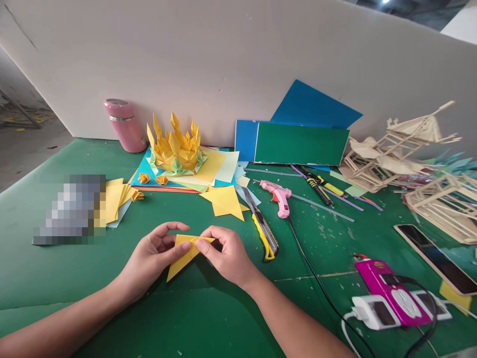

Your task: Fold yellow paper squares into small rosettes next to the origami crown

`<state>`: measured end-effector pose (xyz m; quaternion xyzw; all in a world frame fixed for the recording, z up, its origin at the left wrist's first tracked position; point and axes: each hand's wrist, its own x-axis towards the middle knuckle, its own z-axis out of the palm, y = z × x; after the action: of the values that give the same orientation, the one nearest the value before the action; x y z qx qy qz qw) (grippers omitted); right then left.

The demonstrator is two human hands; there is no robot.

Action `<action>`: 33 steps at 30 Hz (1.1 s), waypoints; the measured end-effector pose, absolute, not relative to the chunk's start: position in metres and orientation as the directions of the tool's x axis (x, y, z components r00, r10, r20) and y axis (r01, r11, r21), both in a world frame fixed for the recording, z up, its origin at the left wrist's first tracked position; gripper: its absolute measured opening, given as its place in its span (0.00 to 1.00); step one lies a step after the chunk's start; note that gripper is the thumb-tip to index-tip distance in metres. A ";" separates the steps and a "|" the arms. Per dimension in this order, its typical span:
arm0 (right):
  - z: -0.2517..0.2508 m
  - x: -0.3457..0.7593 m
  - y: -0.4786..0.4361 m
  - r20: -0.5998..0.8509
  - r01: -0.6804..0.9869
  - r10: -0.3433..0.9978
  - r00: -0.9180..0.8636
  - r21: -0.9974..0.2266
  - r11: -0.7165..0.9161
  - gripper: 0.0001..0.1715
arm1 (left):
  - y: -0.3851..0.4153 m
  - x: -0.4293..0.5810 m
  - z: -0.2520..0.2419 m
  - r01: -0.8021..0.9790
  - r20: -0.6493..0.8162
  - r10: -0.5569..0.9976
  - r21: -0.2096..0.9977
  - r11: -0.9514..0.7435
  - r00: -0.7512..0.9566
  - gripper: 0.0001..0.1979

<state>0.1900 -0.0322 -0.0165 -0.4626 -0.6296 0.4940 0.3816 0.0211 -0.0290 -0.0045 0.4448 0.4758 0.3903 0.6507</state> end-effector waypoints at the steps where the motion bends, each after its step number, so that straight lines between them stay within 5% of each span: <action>1: -0.016 0.190 -0.032 0.028 0.203 0.957 -0.289 -0.975 0.090 0.18 | -0.029 0.021 -0.004 -0.083 -0.263 0.932 0.953 0.292 0.249 0.21; 7: -0.014 0.187 -0.033 0.032 0.194 0.942 -0.334 -0.976 0.101 0.19 | -0.028 0.021 -0.003 -0.065 -0.136 0.953 0.985 0.159 0.270 0.16; 15: -0.016 0.189 -0.033 -0.027 0.014 0.938 -0.345 -1.000 -0.024 0.24 | -0.027 0.018 -0.007 -0.001 -0.147 0.962 0.988 0.151 0.228 0.11; 25: -0.016 0.185 -0.034 -0.045 0.059 0.961 -0.272 -0.998 -0.030 0.17 | -0.030 0.023 -0.006 -0.183 -0.159 0.967 0.963 0.196 0.199 0.17; 33: -0.018 0.185 -0.036 0.037 0.186 0.971 -0.236 -0.979 0.083 0.14 | -0.031 0.023 -0.004 -0.080 -0.175 0.947 0.976 0.203 0.270 0.17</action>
<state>0.1845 -0.0356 -0.0176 -0.4693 -0.6164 0.4881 0.4020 0.0227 -0.0308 -0.0045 0.4838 0.4479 0.4053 0.6333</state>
